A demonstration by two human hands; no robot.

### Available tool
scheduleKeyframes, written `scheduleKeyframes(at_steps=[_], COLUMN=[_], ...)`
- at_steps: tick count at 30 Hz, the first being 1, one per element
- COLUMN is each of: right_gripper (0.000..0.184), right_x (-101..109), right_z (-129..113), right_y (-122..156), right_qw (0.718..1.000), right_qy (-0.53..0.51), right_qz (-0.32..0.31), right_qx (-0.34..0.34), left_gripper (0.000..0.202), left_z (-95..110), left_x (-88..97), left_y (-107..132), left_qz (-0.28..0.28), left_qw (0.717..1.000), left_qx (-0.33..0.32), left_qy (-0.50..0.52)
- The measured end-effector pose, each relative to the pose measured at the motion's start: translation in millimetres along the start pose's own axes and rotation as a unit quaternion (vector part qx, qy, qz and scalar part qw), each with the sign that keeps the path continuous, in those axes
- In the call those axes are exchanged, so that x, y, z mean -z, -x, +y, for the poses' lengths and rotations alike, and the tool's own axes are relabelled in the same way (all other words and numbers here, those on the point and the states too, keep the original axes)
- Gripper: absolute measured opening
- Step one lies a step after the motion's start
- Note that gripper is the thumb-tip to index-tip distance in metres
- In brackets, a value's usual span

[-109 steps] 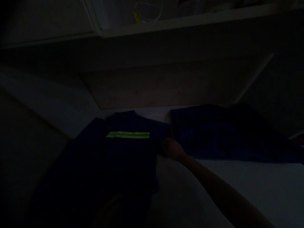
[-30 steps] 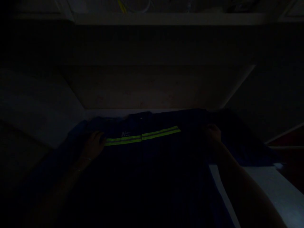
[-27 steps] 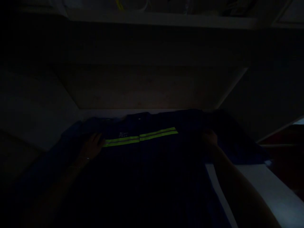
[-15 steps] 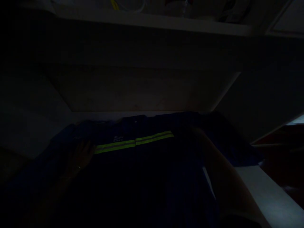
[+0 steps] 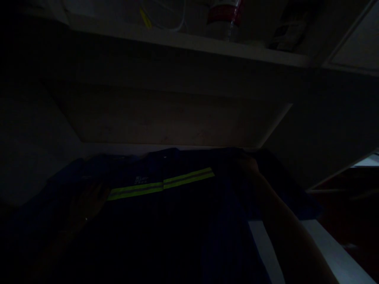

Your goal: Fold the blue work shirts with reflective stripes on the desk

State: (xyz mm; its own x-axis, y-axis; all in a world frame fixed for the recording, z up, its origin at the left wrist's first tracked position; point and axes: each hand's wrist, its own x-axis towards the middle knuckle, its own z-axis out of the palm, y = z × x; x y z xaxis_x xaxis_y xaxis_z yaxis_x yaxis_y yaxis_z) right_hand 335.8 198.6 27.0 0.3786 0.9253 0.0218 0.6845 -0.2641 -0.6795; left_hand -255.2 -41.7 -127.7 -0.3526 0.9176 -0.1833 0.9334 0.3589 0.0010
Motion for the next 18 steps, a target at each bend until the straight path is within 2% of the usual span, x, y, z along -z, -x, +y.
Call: scheduleKeyframes(at_steps=[2,3,5,7,8,9,11,13,15,18], right_gripper=[0.056,0.060,0.060,0.053,0.051,0.051,0.051,0.052,0.053,0.052], right_x=[-11.0,-21.7,-51.2,-84.0,-98.8,-111.5,-128.1,-133.4,-130.8,-121.9], right_z=[-9.0,-13.2,-17.6,-11.8,-4.1,6.4,31.7,53.9,64.5,54.9], right_y=[5.7,12.1,31.0,53.1,62.6,69.7,75.2,71.1,64.2,60.9], right_qw=[0.998,0.995,0.976,0.921,0.886,0.857,0.820,0.807,0.816,0.843], right_qy=[0.052,0.083,0.158,0.245,0.285,0.322,0.388,0.424,0.434,0.425], right_qz=[0.035,0.056,0.058,-0.018,-0.072,-0.122,-0.190,-0.206,-0.188,-0.158], right_qx=[-0.015,0.009,0.137,0.304,0.359,0.384,0.375,0.356,0.332,0.288], left_gripper=[0.054,0.054,0.054,0.055,0.055,0.054,0.054,0.053,0.053,0.054], left_z=[0.0,0.3,1.3,2.4,2.9,3.3,3.8,3.9,3.9,5.4], left_x=[-1.6,-2.1,-2.3,-1.6,-1.1,-0.5,0.2,-0.1,-0.9,0.0], left_y=[0.5,1.1,2.4,3.1,3.1,3.0,2.4,1.9,1.6,0.2], left_qz=[0.002,0.003,0.003,-0.005,-0.011,-0.016,-0.019,-0.017,-0.020,-0.023], left_qw=[1.000,1.000,1.000,0.999,0.999,0.999,0.999,1.000,1.000,0.999], left_qx=[0.004,0.005,0.003,-0.002,0.001,0.008,0.015,0.012,0.015,0.036], left_qy=[-0.008,-0.014,-0.027,-0.037,-0.036,-0.033,-0.025,-0.021,-0.015,0.013])
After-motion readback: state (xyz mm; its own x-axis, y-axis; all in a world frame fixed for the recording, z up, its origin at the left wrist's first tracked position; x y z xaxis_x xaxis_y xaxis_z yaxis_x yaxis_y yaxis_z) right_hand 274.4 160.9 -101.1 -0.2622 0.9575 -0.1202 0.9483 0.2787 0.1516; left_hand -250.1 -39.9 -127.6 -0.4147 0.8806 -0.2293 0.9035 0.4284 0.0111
